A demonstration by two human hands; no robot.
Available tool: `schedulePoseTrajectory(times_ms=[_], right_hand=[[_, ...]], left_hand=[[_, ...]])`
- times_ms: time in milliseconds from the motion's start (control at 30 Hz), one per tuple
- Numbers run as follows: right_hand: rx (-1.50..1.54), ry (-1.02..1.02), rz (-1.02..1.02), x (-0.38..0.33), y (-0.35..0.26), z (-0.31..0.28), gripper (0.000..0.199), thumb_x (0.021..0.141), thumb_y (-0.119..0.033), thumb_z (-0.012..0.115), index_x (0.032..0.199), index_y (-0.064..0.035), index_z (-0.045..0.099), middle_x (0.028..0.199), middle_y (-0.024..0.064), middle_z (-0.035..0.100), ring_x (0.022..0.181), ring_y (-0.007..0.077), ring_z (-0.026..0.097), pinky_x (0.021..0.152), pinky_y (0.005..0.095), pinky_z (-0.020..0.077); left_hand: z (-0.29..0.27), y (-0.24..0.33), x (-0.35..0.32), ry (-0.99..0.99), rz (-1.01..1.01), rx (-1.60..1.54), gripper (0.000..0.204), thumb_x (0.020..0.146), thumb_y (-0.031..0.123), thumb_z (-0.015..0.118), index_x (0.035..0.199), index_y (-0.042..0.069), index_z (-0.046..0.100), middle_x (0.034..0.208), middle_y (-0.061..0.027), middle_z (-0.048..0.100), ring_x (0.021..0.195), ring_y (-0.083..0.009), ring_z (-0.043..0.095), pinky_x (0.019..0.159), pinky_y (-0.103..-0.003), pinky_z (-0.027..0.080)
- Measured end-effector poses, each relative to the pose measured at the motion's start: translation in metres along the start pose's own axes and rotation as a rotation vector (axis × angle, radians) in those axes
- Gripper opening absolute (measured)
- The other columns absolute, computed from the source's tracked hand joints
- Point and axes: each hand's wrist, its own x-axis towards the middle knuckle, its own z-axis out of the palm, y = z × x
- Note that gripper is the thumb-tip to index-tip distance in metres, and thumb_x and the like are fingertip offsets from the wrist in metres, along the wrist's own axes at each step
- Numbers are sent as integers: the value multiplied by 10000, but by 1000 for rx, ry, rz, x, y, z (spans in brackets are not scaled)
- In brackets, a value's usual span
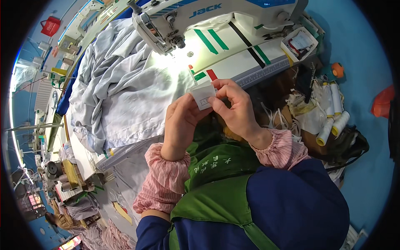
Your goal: Operate an industrial sewing machine to stitch together fabric components for pillows.
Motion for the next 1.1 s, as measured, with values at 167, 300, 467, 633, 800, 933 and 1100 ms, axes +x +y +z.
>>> schedulePoseTrajectory(times_ms=[167, 300, 467, 633, 800, 933, 1100], right_hand=[[96, -10, 119, -1, 0, 3, 67, 885, -9, 633, 854, 21, 581, 1113, 93, 589, 916, 93, 576, 802, 245, 486], [98, -33, 112, 1, -1, 3, 65, 886, -7, 633, 857, 24, 583, 1092, 84, 595, 897, 81, 573, 776, 238, 490], [91, -33, 115, 2, -3, 3, 90, 891, -21, 640, 850, 31, 579, 1055, 66, 597, 847, 69, 567, 743, 218, 484], [106, -32, 128, 1, -3, 4, 90, 895, -23, 638, 853, 26, 576, 1066, 67, 591, 845, 64, 562, 728, 219, 486], [154, -48, 168, 2, -2, 4, 90, 900, -37, 640, 865, 19, 579, 1093, 70, 580, 849, 68, 561, 724, 223, 488], [-26, -17, 70, 19, -11, -2, 105, 868, -50, 671, 921, 18, 612, 986, 58, 619, 811, 89, 580, 694, 245, 486], [-247, -289, -101, 47, -13, -10, 116, 835, -63, 695, 912, 12, 649, 821, 53, 652, 743, 107, 591, 653, 262, 472]], left_hand=[[-7, -8, -1, 27, 53, 117, 304, 1010, 177, 511, 1169, -69, 595, 1074, -110, 661, 1002, -181, 647, 926, -336, 535], [-7, -9, -1, 47, 54, 140, 284, 1006, 169, 525, 1146, -62, 612, 1071, -102, 660, 984, -165, 649, 906, -317, 542], [-5, -9, -2, 34, 63, 159, 280, 1005, 171, 528, 1134, -63, 614, 1068, -99, 660, 978, -160, 648, 902, -317, 545], [-6, -11, 0, 49, 75, 171, 270, 1003, 168, 535, 1113, -62, 625, 1047, -97, 665, 958, -154, 651, 884, -308, 551], [-1, -11, 1, 116, 81, 198, 258, 998, 170, 551, 1058, -63, 644, 967, -74, 677, 871, -119, 650, 817, -271, 553], [-11, -8, 5, 148, 150, 406, 235, 982, 155, 581, 982, -66, 662, 853, -28, 677, 766, -70, 616, 712, -222, 515], [-10, 16, 7, 101, 128, 1253, 154, 928, 91, 630, 932, -57, 670, 700, -14, 659, 651, -36, 545, 601, -214, 448]])
